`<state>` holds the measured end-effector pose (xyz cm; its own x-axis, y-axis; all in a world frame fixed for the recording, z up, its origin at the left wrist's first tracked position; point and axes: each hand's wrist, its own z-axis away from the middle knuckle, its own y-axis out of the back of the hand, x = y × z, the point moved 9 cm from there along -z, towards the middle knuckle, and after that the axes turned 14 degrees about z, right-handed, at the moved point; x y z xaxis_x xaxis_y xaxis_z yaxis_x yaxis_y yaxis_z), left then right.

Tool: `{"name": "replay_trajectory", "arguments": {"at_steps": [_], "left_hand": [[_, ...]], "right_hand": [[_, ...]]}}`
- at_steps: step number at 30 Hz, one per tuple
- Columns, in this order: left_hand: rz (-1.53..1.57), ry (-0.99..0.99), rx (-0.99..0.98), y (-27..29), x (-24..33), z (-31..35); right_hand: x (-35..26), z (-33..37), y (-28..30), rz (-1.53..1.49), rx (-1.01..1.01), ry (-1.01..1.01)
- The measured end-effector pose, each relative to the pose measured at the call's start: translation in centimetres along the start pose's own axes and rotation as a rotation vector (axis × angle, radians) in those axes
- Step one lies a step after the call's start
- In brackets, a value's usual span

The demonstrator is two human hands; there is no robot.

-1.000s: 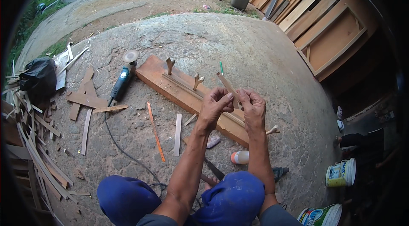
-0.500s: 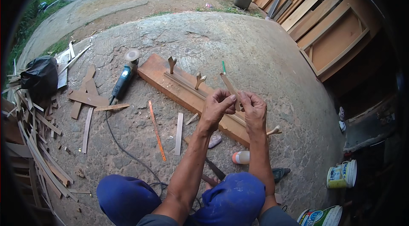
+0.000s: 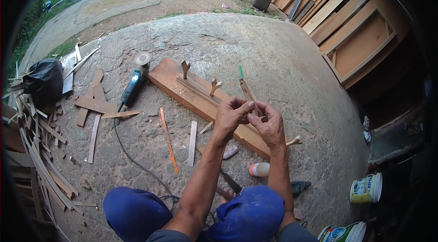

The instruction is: The person assembles a wooden rack by inserting small wooden pegs into pre-drilled holes on a long plank. They apply glue to the pegs and press them into place, occasionally inspecting the alignment and fit.

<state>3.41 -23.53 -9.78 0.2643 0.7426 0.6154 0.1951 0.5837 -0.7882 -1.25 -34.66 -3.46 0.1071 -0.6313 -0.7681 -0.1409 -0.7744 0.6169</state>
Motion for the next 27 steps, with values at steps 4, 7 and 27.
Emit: {"name": "replay_trajectory", "arguments": {"at_steps": [4, 7, 27], "left_hand": [[0.120, 0.030, -0.036, 0.2, -0.1, -0.1], [0.136, 0.026, -0.041, 0.4, -0.4, -0.3], [0.100, -0.042, -0.025, 0.6, 0.0, -0.2]], "right_hand": [[-0.3, 0.1, -0.5, -0.252, -0.025, -0.043], [0.0, 0.2, -0.6, -0.250, -0.035, -0.021], [-1.1, 0.5, -0.9, -0.311, -0.048, -0.039]]}}
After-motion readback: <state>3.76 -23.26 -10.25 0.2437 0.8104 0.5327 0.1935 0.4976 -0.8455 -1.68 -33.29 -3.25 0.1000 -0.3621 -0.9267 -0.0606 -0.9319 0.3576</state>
